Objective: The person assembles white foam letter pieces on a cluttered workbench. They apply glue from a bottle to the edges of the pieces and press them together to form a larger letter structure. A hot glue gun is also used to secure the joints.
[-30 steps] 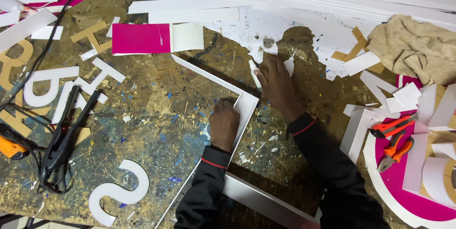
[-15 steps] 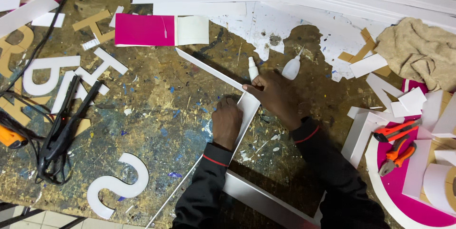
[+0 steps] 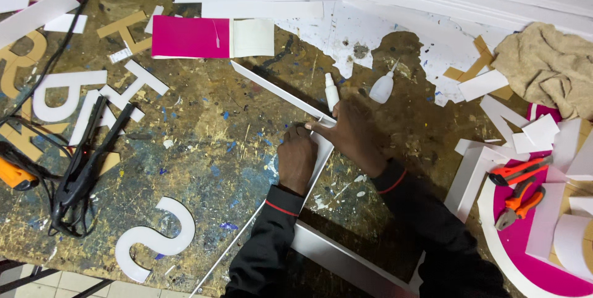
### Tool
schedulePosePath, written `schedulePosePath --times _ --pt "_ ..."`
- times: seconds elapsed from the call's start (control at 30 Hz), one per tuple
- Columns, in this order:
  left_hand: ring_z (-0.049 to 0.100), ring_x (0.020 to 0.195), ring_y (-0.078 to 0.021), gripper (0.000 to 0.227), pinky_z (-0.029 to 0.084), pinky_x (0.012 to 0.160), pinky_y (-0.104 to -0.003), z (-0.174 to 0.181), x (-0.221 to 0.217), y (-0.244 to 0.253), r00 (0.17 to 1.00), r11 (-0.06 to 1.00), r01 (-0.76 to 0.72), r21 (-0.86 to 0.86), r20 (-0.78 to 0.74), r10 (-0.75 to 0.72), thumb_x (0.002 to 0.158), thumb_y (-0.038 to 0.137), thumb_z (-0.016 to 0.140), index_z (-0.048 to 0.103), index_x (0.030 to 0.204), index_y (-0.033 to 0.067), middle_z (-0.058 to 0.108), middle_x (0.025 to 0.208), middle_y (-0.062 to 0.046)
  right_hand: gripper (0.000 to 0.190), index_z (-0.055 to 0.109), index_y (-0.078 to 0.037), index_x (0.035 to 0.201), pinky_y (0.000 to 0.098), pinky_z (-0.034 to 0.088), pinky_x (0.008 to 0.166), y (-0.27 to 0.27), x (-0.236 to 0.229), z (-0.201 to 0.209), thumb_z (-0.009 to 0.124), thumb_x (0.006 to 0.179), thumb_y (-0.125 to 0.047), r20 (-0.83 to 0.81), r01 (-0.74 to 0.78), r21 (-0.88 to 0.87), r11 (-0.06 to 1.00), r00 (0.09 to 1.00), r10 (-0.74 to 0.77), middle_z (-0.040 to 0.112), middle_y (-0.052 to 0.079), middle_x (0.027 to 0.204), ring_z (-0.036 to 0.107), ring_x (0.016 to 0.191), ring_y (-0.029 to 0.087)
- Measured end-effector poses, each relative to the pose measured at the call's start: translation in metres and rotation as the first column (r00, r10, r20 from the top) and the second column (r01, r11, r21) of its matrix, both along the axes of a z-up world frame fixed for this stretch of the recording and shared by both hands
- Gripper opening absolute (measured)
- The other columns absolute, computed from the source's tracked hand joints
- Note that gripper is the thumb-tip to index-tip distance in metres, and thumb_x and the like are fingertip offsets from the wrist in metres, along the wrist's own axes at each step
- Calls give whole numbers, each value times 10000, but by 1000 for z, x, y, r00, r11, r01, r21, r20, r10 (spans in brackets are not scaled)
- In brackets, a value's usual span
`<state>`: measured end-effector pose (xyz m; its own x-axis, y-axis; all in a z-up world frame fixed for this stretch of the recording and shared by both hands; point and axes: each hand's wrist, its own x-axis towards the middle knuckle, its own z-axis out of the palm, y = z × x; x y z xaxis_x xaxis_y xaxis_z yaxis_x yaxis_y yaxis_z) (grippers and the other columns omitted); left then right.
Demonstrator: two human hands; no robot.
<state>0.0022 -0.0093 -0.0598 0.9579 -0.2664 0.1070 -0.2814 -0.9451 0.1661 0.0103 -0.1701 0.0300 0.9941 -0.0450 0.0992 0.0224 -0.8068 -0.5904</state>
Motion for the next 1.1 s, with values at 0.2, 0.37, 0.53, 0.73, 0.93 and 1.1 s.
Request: schedulePosePath --times 0.2,0.37,0.53,0.73,0.93,1.1 --pt "801 958 -250 176 692 652 -367 -2 1 2 1000 1000 -3 -2 16 3 1035 254 616 704 1026 102 708 963 -60 611 535 -58 1070 502 508 769 -6 4 -29 924 981 -521 -75 45 138 989 997 -35 593 166 897 685 855 408" --pt "808 1066 -307 249 716 761 -412 29 -4 6 993 1000 30 -4 -116 -30 1153 223 573 714 1125 20 745 1054 -153 634 513 -63 1027 498 468 760 -17 8 -54 927 971 -540 -59 3 233 972 998 11 541 143 854 635 819 367" --pt "809 946 -298 235 706 712 -417 56 -9 10 994 999 37 7 -106 -37 1127 210 628 741 1015 37 726 926 -126 644 493 -94 1087 509 510 800 -16 5 -47 938 941 -536 -188 97 299 949 981 -41 581 173 937 680 897 395" --pt "814 973 -301 269 681 705 -423 -15 -38 35 992 997 -74 20 -100 75 1075 299 656 786 984 82 776 1010 -114 641 504 -91 1092 517 530 803 -11 -3 -26 948 932 -524 -235 136 303 943 970 -64 637 220 951 705 890 413" --pt "786 959 -266 253 673 674 -412 -17 -71 62 983 990 -135 26 -122 138 1066 333 647 747 1017 106 725 1005 -65 679 565 -70 1051 504 543 819 -14 4 -56 1024 833 -521 -187 166 251 954 975 -121 658 173 914 735 915 404" --pt "777 925 -238 198 667 661 -377 -5 -78 60 977 980 -175 97 -103 185 1068 330 637 712 984 167 686 969 -28 666 587 -72 1009 501 563 844 -8 -3 -34 1034 863 -543 -162 167 255 952 978 -128 676 225 888 756 909 408"
